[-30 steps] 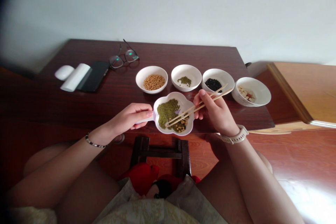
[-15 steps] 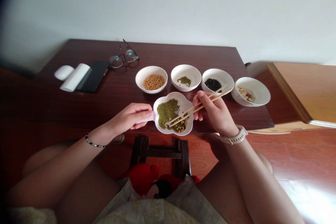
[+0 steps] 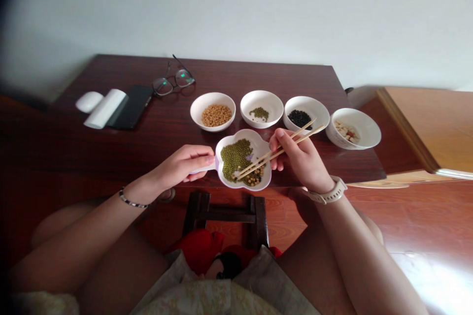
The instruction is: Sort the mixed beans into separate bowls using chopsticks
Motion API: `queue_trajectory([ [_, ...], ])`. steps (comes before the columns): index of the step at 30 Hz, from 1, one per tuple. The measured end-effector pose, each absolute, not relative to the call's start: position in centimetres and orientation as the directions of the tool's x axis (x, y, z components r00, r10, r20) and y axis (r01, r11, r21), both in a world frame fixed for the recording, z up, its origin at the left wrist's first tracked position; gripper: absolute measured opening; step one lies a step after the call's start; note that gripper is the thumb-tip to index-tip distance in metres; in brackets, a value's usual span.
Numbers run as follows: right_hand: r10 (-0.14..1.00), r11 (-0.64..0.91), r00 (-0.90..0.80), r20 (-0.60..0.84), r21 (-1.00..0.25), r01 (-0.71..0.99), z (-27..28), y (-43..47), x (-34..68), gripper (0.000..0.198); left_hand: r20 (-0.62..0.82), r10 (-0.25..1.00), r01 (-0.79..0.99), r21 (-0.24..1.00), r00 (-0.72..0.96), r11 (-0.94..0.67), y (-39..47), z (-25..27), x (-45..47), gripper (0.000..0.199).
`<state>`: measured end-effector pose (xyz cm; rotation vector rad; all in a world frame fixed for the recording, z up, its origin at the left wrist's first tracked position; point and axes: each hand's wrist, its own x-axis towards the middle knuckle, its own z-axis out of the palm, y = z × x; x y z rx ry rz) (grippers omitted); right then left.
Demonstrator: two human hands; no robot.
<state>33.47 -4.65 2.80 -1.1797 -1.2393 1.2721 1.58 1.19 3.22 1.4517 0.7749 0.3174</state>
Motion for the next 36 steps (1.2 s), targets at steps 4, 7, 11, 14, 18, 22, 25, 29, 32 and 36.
queue_trajectory([
  [4, 0.997, -0.031, -0.067, -0.03, -0.999, -0.011, 2.75, -4.72, 33.47, 0.048, -0.276, 0.621, 0.25, 0.959, 0.734, 0.131, 1.21, 3.23, 1.6, 0.033],
  [7, 0.998, -0.023, -0.061, -0.022, -1.0, -0.007, 2.79, -4.74, 33.39, 0.049, -0.266, 0.633, 0.24, 0.962, 0.727, 0.129, 1.17, 3.2, 1.62, 0.033],
  [11, 0.998, -0.019, -0.06, -0.018, -1.0, -0.019, 2.79, -4.73, 33.38, 0.049, -0.271, 0.63, 0.243, 0.961, 0.728, 0.132, 1.17, 3.23, 1.58, 0.032],
  [14, 0.999, -0.028, -0.044, -0.026, -0.999, -0.04, 2.83, -4.74, 33.47, 0.048, -0.274, 0.626, 0.25, 0.96, 0.73, 0.129, 1.19, 3.28, 1.54, 0.032],
  [18, 0.998, -0.056, -0.01, -0.056, -0.996, -0.064, 2.94, -4.68, 33.64, 0.05, -0.272, 0.633, 0.257, 0.959, 0.725, 0.118, 1.16, 3.3, 1.56, 0.033],
  [22, 0.998, -0.063, -0.004, -0.063, -0.995, -0.073, 2.88, -4.58, 33.81, 0.05, -0.286, 0.625, 0.273, 0.955, 0.727, 0.118, 1.21, 3.35, 1.62, 0.034],
  [25, 0.998, -0.066, 0.002, -0.066, -0.996, -0.063, 2.86, -4.56, 33.81, 0.05, -0.292, 0.619, 0.281, 0.952, 0.729, 0.118, 1.27, 3.45, 1.62, 0.034],
  [29, 0.997, -0.065, 0.024, -0.067, -0.996, -0.061, 2.85, -4.56, 33.78, 0.05, -0.289, 0.621, 0.277, 0.953, 0.728, 0.119, 1.26, 3.55, 1.59, 0.034],
  [32, 0.997, -0.065, 0.026, -0.067, -0.996, -0.059, 2.77, -4.52, 33.83, 0.049, -0.292, 0.621, 0.279, 0.953, 0.728, 0.12, 1.26, 3.52, 1.6, 0.034],
  [36, 0.997, -0.067, 0.038, -0.069, -0.996, -0.065, 2.63, -4.43, 33.92, 0.049, -0.294, 0.624, 0.282, 0.952, 0.723, 0.122, 1.26, 3.45, 1.62, 0.035],
])
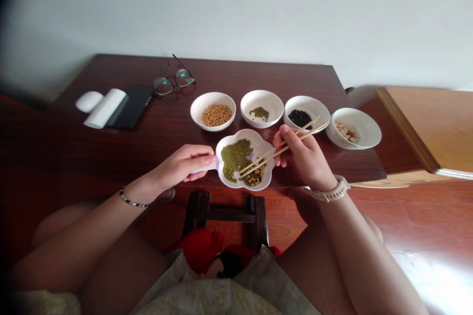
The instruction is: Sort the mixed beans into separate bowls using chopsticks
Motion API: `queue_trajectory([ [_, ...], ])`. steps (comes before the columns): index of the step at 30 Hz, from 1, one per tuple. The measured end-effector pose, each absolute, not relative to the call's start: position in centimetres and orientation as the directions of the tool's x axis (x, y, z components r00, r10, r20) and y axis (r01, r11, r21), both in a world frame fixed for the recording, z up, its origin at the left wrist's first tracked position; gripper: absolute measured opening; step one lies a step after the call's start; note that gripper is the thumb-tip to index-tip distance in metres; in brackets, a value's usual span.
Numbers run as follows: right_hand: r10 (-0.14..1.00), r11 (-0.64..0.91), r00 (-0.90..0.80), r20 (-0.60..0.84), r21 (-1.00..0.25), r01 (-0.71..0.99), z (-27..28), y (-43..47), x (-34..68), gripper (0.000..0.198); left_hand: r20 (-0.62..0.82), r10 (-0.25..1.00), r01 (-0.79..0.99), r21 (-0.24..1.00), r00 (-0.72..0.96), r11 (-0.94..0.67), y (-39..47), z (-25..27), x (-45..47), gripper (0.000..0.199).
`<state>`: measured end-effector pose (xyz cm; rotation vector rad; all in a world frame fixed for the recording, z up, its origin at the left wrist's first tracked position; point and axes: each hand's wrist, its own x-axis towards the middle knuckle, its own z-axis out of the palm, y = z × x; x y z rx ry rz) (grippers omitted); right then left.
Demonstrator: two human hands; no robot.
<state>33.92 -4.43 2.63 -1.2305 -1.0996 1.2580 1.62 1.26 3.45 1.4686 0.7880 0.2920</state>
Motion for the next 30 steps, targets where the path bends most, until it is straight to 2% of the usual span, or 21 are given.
queue_trajectory([
  [20, 0.997, -0.025, 0.076, -0.032, -0.996, -0.08, 2.4, -4.0, 33.28, 0.05, -0.285, 0.623, 0.278, 0.954, 0.728, 0.112, 1.21, 3.56, 1.63, 0.034],
  [30, 0.994, -0.059, 0.08, -0.07, -0.989, -0.132, 2.97, -4.21, 32.94, 0.048, -0.293, 0.623, 0.282, 0.952, 0.725, 0.119, 1.15, 3.69, 1.64, 0.034],
])
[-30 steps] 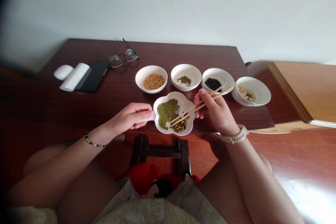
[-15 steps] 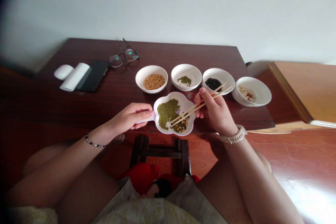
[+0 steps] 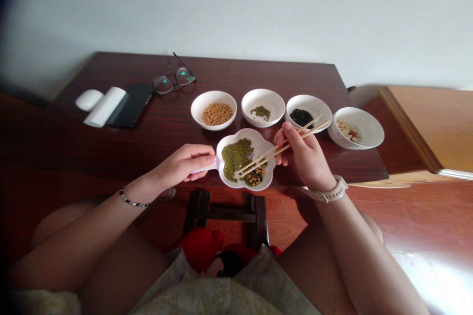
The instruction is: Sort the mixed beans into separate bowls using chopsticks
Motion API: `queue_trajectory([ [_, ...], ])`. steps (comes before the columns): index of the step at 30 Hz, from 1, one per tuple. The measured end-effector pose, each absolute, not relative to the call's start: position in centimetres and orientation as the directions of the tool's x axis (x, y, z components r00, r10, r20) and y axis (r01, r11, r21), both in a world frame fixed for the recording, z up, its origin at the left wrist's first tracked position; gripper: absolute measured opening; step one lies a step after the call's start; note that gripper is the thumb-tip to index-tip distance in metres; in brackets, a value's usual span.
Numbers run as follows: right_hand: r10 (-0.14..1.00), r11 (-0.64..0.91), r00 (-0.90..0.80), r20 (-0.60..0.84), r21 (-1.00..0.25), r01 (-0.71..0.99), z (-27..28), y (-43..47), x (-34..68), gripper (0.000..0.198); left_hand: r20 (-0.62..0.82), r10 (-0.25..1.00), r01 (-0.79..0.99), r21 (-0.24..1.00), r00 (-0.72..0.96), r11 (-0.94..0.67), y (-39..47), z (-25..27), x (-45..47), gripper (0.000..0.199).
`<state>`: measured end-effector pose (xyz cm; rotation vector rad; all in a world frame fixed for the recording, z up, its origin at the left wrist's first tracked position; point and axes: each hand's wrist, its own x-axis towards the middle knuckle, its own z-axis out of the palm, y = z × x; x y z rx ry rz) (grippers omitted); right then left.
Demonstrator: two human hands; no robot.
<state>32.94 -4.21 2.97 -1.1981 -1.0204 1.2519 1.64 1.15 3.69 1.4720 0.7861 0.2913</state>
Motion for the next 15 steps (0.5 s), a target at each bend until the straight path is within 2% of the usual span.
queue_trajectory([
  [15, 0.998, -0.025, 0.065, -0.026, -1.0, -0.017, 2.43, -4.12, 33.17, 0.051, -0.286, 0.628, 0.299, 0.95, 0.723, 0.089, 1.0, 3.59, 1.67, 0.037],
])
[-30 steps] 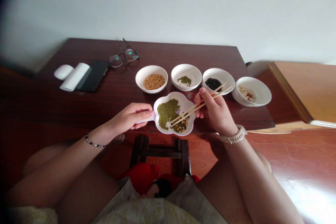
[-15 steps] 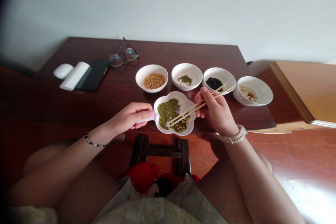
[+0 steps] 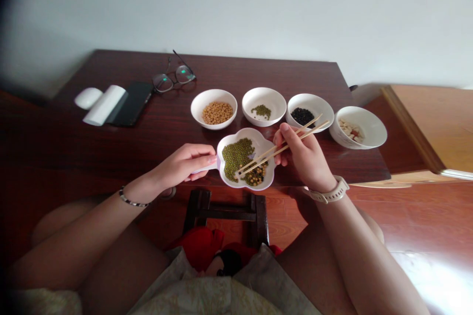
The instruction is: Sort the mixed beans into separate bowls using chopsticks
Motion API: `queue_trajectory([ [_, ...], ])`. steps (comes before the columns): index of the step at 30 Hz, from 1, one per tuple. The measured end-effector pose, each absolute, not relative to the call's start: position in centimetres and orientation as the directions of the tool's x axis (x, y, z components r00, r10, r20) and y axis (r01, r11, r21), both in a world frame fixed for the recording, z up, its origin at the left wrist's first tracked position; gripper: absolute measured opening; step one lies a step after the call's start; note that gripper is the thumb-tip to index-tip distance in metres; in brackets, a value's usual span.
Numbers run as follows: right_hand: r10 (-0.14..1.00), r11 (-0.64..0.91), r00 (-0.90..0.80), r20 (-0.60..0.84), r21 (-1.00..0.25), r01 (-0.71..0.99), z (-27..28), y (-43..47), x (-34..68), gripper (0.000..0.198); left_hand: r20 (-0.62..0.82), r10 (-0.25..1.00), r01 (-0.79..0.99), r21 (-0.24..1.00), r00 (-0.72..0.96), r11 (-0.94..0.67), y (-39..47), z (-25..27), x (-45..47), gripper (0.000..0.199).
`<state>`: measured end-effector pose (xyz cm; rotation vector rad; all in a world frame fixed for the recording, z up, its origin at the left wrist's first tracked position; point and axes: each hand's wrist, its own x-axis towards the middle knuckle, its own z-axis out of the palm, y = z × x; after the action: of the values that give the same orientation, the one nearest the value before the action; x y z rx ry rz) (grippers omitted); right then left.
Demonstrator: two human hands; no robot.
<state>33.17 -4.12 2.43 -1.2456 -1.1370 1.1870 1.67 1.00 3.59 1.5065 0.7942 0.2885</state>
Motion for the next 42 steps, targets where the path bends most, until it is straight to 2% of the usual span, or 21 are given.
queue_trajectory([
  [42, 0.998, -0.024, 0.063, -0.026, -1.0, -0.019, 2.55, -4.12, 33.14, 0.048, -0.258, 0.642, 0.285, 0.956, 0.722, 0.063, 0.9, 3.27, 1.6, 0.037],
])
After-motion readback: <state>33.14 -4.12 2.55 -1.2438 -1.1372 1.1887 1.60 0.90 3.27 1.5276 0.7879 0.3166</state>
